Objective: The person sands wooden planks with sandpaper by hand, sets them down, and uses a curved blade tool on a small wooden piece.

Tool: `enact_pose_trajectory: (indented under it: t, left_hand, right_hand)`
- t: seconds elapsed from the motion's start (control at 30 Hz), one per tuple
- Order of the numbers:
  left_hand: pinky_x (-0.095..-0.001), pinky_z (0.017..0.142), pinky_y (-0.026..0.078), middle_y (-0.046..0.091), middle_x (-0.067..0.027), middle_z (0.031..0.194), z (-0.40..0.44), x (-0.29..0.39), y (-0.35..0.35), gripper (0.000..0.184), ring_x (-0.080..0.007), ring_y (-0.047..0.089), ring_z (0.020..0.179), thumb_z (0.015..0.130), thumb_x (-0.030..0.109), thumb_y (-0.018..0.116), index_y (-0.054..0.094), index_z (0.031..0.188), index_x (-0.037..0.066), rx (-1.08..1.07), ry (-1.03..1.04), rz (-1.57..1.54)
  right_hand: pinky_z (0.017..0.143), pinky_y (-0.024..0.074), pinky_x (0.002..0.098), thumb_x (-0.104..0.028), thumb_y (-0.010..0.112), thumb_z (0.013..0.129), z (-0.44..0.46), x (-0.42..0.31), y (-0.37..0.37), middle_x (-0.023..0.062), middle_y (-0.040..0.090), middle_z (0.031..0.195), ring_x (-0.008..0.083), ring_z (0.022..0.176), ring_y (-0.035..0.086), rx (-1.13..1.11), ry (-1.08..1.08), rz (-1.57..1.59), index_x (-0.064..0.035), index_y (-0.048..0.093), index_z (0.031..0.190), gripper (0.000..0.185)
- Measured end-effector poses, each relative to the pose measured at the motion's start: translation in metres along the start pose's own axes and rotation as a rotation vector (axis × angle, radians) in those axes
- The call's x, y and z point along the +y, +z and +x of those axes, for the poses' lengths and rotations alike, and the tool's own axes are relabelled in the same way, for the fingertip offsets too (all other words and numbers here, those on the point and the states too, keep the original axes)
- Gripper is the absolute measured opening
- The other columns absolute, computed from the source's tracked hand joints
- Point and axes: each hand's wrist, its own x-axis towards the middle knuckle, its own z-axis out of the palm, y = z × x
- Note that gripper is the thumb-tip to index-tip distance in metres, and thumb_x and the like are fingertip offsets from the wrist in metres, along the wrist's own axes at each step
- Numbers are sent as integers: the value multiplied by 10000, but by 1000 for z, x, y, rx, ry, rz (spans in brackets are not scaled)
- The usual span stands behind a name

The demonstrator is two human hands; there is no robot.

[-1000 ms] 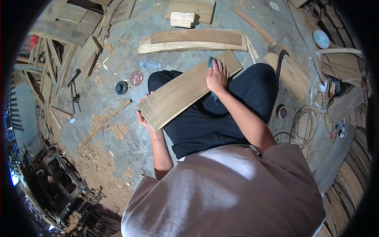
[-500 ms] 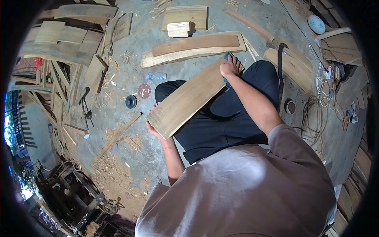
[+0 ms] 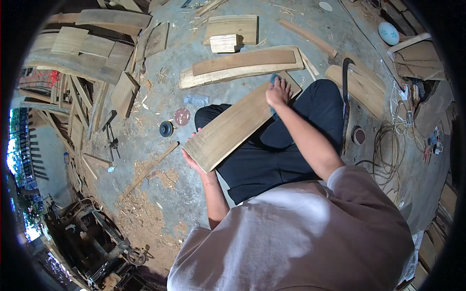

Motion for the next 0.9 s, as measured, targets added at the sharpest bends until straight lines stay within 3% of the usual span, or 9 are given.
enact_pose_trajectory:
  t: [0.17, 0.23, 0.47, 0.5, 0.53, 0.63, 0.83, 0.87, 0.9]
  left_hand:
    - [-553, 1197, 234, 635, -118, 1301, 1, 1, -3, 483, -387, 381, 1407, 973, 507, 524, 691, 1152, 91, 0, -11, -50]
    - [-551, 1194, 245, 639, -117, 1291, -1, 0, -1, 489, -387, 394, 1397, 973, 515, 518, 691, 1146, 92, 44, -17, -66]
    - [-546, 1173, 284, 640, -142, 1276, -2, 5, -1, 491, -387, 425, 1369, 991, 506, 478, 655, 1188, 92, 232, -13, 54]
    - [-538, 1165, 301, 613, -155, 1311, -3, 2, 0, 501, -374, 434, 1363, 993, 509, 472, 637, 1211, 90, 131, -26, -54]
    - [-529, 1157, 317, 586, -168, 1347, -4, -1, 1, 512, -361, 443, 1357, 994, 512, 466, 618, 1234, 87, 32, -50, -160]
    - [-511, 1155, 334, 551, -166, 1385, -3, 5, 3, 537, -350, 450, 1354, 998, 527, 444, 610, 1229, 71, 28, -106, -130]
    - [-524, 1153, 342, 617, -152, 1289, 3, 7, -15, 528, -359, 463, 1341, 984, 532, 484, 641, 1199, 77, 356, -22, 14]
    - [-529, 1167, 306, 579, -104, 1381, 3, 8, -26, 519, -327, 438, 1368, 990, 511, 497, 632, 1273, 97, 29, -97, -121]
    - [-534, 1178, 279, 583, -103, 1378, 4, 8, -26, 513, -331, 413, 1386, 991, 509, 496, 641, 1261, 97, -21, -104, -134]
  right_hand:
    - [1140, 208, 612, -360, 472, 978, -80, -34, 3, 137, 364, 1532, 416, 1417, 290, 35, -433, 70, -141, 417, 1466, 537]
    - [1129, 215, 618, -309, 526, 958, -113, -48, -6, 155, 404, 1495, 434, 1392, 314, 5, -737, 171, -119, 450, 1431, 515]
    - [1193, 152, 564, -262, 532, 974, -212, -103, -52, 120, 338, 1579, 382, 1475, 241, -325, -1352, 232, -142, 458, 1464, 510]
    - [1207, 135, 549, -255, 536, 975, -219, -107, -57, 106, 326, 1591, 367, 1495, 211, -390, -1413, 245, -160, 456, 1473, 513]
    - [1212, 137, 537, -257, 548, 969, -224, -109, -60, 82, 323, 1598, 342, 1502, 208, -423, -1437, 294, -189, 493, 1451, 490]
    - [1217, 135, 528, -259, 553, 966, -218, -106, -62, 70, 322, 1599, 328, 1505, 206, -462, -1484, 316, -206, 507, 1443, 482]
    - [1205, 170, 522, -244, 501, 993, -184, -82, -51, 95, 340, 1586, 333, 1486, 248, -349, -1245, 272, -183, 479, 1464, 475]
    - [1202, 174, 522, -247, 504, 993, -175, -77, -48, 93, 348, 1582, 329, 1483, 255, -311, -1191, 262, -182, 479, 1463, 475]
    - [1199, 179, 523, -250, 506, 993, -167, -71, -45, 91, 355, 1578, 326, 1479, 262, -275, -1138, 253, -182, 479, 1461, 475]
